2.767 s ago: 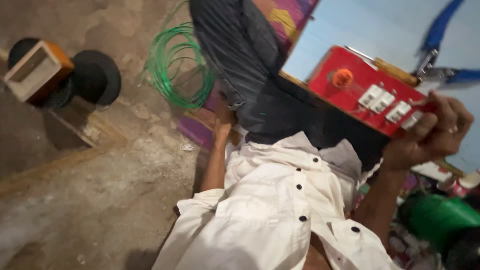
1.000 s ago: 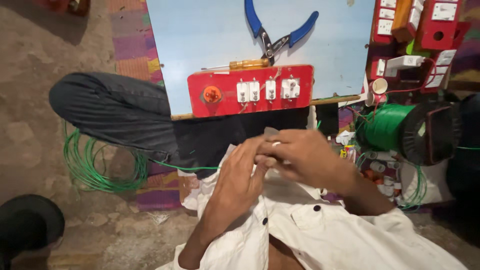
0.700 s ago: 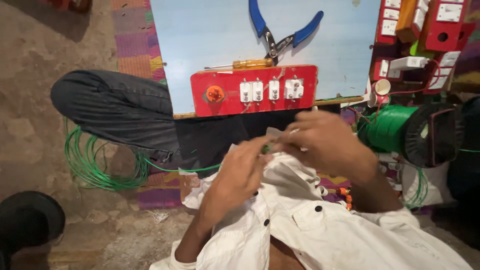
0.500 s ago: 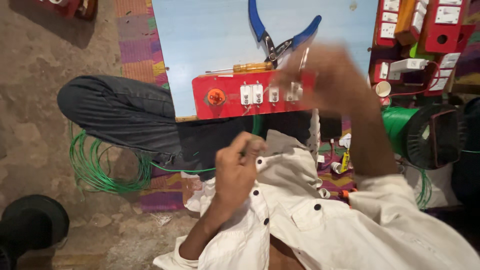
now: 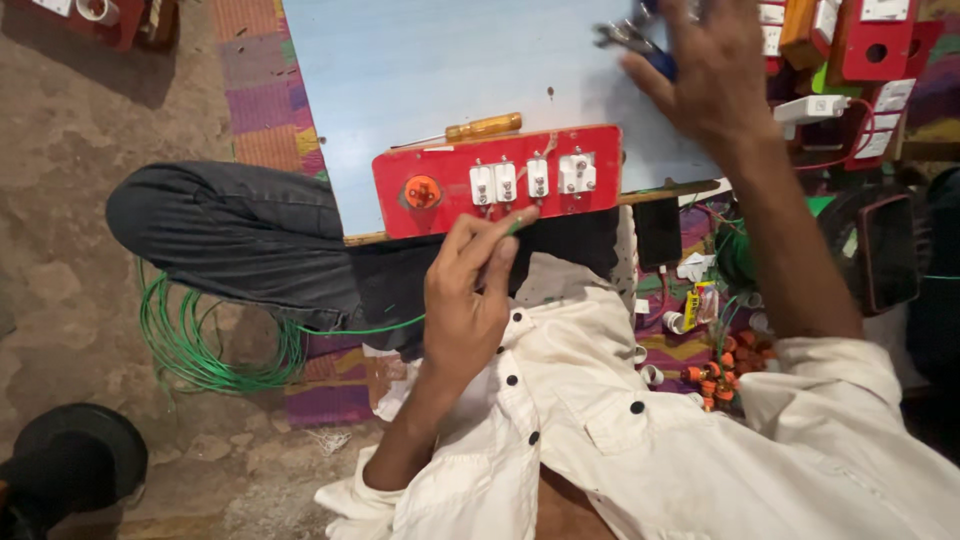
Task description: The person sits on the floor and wires a red electrical board with green wires. They use pliers to strip wire ends and a screwdriver to secure connections to switches and sockets. The person handles the board, wires, and tools throughout the task.
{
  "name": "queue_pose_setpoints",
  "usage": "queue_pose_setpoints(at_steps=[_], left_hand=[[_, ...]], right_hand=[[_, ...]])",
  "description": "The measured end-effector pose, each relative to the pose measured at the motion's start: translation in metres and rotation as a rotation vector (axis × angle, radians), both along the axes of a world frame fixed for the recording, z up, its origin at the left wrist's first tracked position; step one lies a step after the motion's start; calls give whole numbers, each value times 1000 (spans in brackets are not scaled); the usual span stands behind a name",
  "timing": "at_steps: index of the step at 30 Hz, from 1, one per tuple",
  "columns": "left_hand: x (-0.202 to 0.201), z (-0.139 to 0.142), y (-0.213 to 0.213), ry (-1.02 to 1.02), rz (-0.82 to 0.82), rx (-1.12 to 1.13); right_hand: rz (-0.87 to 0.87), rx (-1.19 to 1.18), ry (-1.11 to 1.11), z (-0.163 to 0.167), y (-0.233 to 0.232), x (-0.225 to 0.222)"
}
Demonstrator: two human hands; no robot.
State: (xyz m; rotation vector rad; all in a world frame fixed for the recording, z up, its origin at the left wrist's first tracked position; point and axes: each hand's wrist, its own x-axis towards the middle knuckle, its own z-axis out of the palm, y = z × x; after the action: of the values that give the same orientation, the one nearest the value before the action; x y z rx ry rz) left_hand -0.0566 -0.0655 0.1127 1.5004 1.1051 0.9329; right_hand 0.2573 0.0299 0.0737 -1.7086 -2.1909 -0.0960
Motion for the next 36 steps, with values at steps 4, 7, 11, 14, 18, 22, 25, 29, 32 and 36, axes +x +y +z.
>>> queue_pose_setpoints(at_steps=[4,7,11,14,18,22,25,29,32,36], left_hand=[[18,-9,2,-172,37,-143],[32,-11,3,-278,57,-82],[42,-6,6,-194,45,-119],[42,1,10,-132,50,-111],[37,8,13,-85,13,-17],[33,3,14,84,-87,414],[33,-11,15,-37,-128,377],[35,-27,12,102,87,566],[44,-32,10,25,311,466],[57,-35,15,10,289,208]], right_hand=[[15,-345,1630,18,-70,-29],[19,-676,1246,45,-129,-60],[-198,-586,981,47,-152,-90],[-80,-445,853,43,-145,-93],[-139,-390,701,44,-136,-90],[-239,-326,551,32,-139,-88],[-86,-335,677,19,-145,-86],[-221,-395,761,19,-135,-89],[-145,-254,1180,33,-98,-94],[119,20,365,34,-21,-92]])
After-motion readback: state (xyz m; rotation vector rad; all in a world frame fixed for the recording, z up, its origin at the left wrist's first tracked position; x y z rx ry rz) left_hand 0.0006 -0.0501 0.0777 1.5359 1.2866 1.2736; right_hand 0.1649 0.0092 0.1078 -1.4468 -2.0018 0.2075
